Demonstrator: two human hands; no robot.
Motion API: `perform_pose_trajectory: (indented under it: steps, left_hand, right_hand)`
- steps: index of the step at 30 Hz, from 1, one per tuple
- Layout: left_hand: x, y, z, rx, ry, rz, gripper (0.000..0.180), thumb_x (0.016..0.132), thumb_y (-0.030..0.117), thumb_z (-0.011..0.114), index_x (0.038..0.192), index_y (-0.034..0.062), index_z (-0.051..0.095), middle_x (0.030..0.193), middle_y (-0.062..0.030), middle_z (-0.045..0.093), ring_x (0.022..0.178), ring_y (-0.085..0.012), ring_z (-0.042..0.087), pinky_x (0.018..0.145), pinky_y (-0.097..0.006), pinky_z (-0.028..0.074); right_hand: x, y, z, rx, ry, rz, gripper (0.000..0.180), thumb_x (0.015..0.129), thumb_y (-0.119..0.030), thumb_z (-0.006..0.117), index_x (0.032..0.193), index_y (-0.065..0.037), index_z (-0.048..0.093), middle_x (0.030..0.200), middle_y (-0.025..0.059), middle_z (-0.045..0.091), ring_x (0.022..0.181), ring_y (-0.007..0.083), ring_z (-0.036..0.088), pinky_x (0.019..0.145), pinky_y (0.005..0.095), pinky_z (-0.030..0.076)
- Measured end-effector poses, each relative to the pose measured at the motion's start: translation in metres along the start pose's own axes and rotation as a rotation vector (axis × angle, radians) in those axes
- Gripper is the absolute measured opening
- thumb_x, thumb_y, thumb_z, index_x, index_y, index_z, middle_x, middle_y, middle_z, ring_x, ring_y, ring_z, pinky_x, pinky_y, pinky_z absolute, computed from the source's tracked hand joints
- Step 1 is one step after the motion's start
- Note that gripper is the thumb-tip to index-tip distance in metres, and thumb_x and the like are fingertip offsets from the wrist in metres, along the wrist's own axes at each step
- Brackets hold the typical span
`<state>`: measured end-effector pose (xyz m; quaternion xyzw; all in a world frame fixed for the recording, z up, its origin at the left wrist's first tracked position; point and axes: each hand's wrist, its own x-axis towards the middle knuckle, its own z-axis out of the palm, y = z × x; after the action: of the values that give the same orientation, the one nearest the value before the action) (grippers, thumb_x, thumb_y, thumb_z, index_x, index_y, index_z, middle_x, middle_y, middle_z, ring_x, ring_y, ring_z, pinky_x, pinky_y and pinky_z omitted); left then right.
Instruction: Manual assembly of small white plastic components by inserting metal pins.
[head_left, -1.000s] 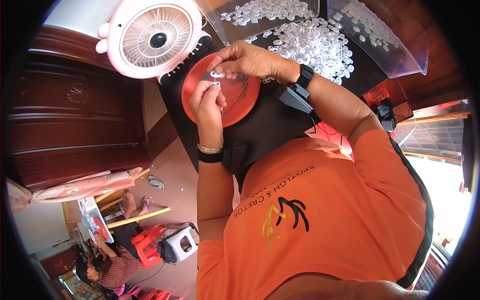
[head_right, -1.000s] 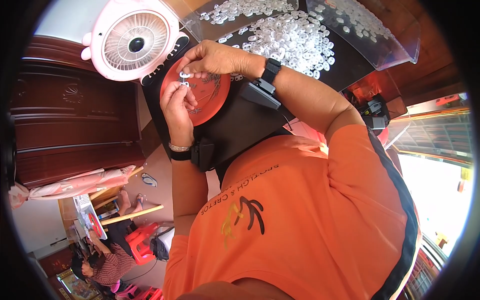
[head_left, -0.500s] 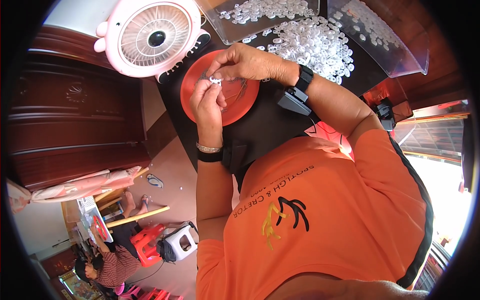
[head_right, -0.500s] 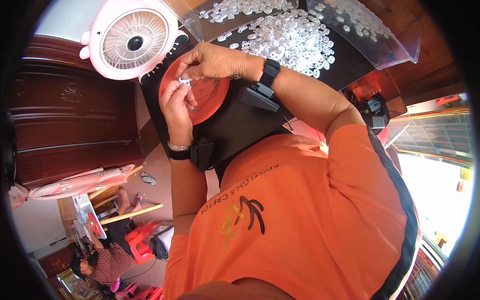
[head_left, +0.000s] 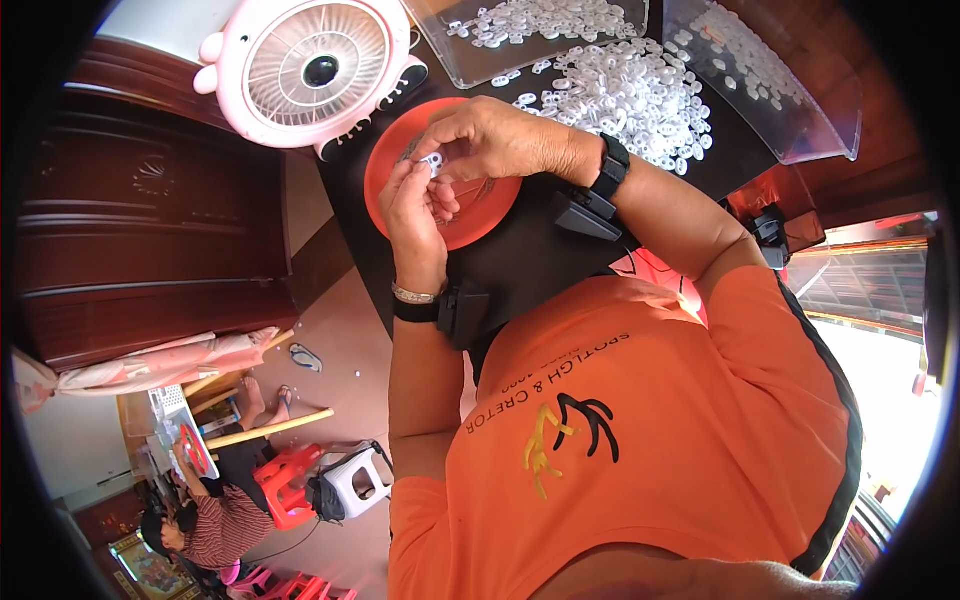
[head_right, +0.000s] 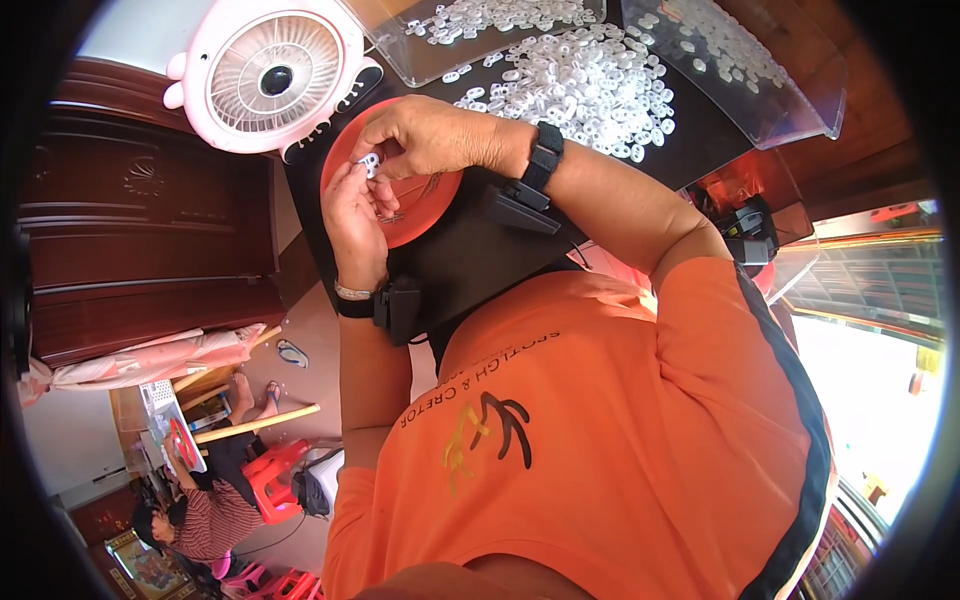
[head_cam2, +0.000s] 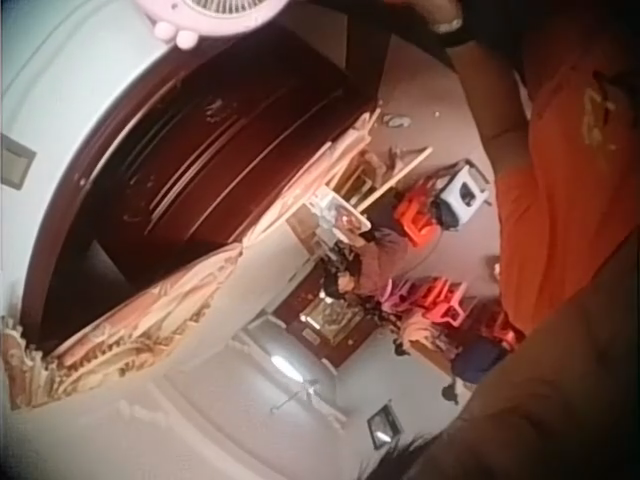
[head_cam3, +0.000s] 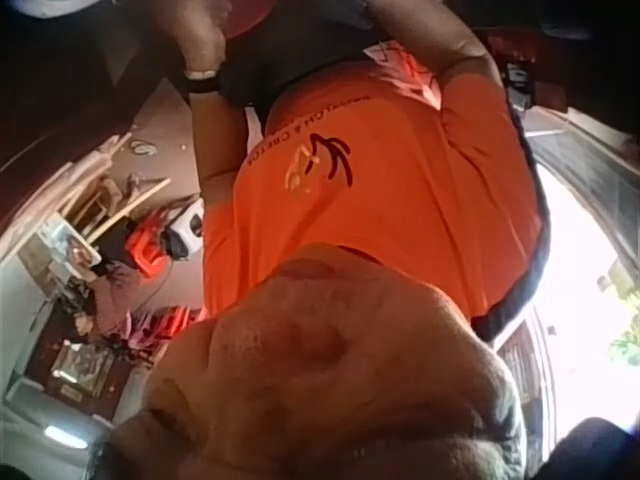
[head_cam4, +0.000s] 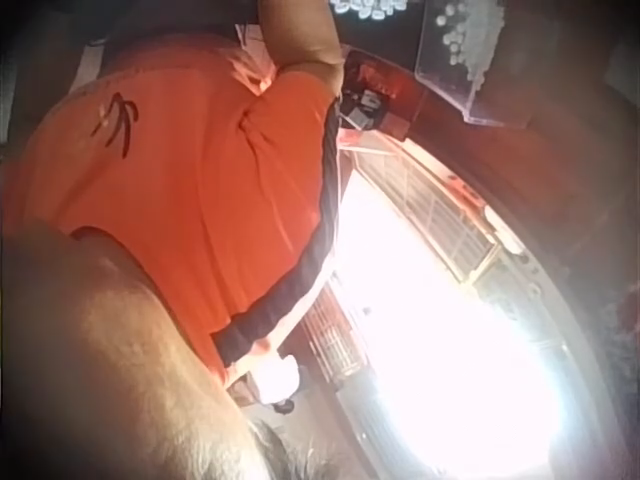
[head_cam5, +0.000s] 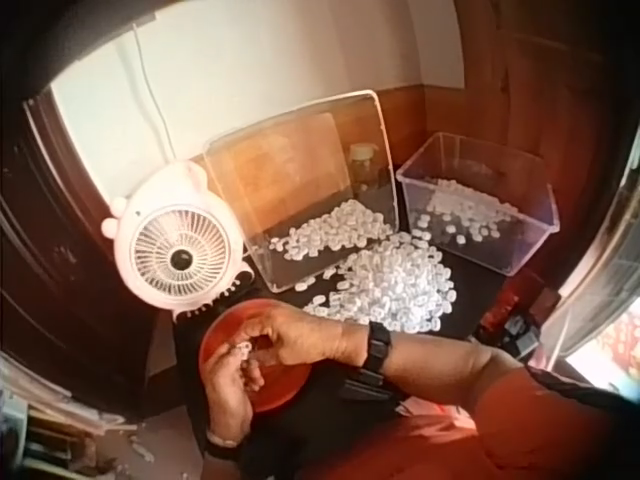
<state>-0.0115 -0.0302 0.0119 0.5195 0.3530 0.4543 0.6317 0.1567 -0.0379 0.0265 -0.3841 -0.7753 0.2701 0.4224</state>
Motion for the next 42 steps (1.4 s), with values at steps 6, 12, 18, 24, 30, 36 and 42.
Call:
perform_pose_trajectory:
  steps: [6,12,18,24,30,36,42]
  left_hand:
    - [0.002,-0.006,-0.003,0.019,-0.028,0.037,0.018,0.089,0.019,0.050,0.084,0.0038,0.059,0.061,-0.0002,0.054,0.049,-0.0071,0.049,0.045,-0.019,0.035]
    - [-0.002,-0.003,0.004,0.034,0.063,0.040,0.022,0.090,0.020,0.049,0.084,0.0026,0.060,0.062,-0.0011,0.056,0.050,-0.0077,0.050,0.046,-0.019,0.036]
    - [-0.002,-0.004,0.001,-0.021,0.043,0.103,0.022,0.089,0.020,0.048,0.083,0.0014,0.059,0.063,-0.0036,0.058,0.050,-0.0089,0.050,0.048,-0.021,0.037]
    - [-0.001,-0.006,0.000,-0.014,0.007,0.126,0.022,0.088,0.020,0.049,0.079,0.0015,0.058,0.060,-0.0047,0.057,0.049,-0.0096,0.049,0.045,-0.021,0.034]
    - [-0.002,-0.009,-0.002,0.061,-0.066,0.200,0.028,0.094,0.022,0.042,0.082,0.0010,0.057,0.067,-0.0076,0.060,0.051,-0.0134,0.053,0.048,-0.024,0.039]
    - [-0.004,-0.003,0.001,0.049,0.029,0.154,0.024,0.091,0.018,0.043,0.079,0.0020,0.056,0.065,-0.0045,0.057,0.052,-0.0108,0.051,0.047,-0.022,0.039]
    - [0.002,-0.007,-0.002,-0.035,0.086,0.227,0.028,0.090,0.026,0.044,0.077,0.0038,0.055,0.062,-0.0032,0.054,0.050,-0.0108,0.048,0.048,-0.021,0.035]
  right_hand:
    - [0.000,-0.002,0.006,-0.071,0.050,-0.062,0.029,0.071,-0.014,0.072,0.098,-0.005,0.066,0.083,0.0114,0.067,0.078,0.0261,0.065,0.071,0.0342,0.050]
    - [-0.002,-0.002,0.014,-0.316,0.139,-0.109,0.031,0.073,-0.014,0.073,0.100,-0.004,0.063,0.083,0.0125,0.065,0.078,0.0292,0.064,0.068,0.0355,0.052]
    - [-0.002,0.000,0.016,-0.325,0.129,-0.163,0.027,0.077,-0.019,0.071,0.098,-0.005,0.063,0.076,0.0108,0.064,0.072,0.0294,0.064,0.064,0.0347,0.051]
    - [-0.003,-0.002,0.018,-0.337,0.120,-0.124,0.025,0.078,-0.020,0.070,0.098,-0.006,0.063,0.077,0.0111,0.064,0.072,0.0296,0.064,0.064,0.0350,0.051]
    - [-0.004,-0.003,0.016,-0.411,0.159,-0.260,0.016,0.076,-0.015,0.067,0.085,-0.003,0.059,0.074,0.0113,0.061,0.070,0.0319,0.061,0.060,0.0382,0.049]
    - [0.001,-0.001,0.018,-0.341,0.136,-0.240,0.016,0.076,-0.017,0.066,0.086,-0.005,0.063,0.076,0.0121,0.063,0.071,0.0323,0.061,0.062,0.0395,0.049]
    - [0.013,-0.035,-0.012,-0.426,0.268,-0.251,0.025,0.077,-0.029,0.069,0.092,-0.008,0.068,0.074,0.0124,0.065,0.067,0.0323,0.062,0.059,0.0390,0.050]
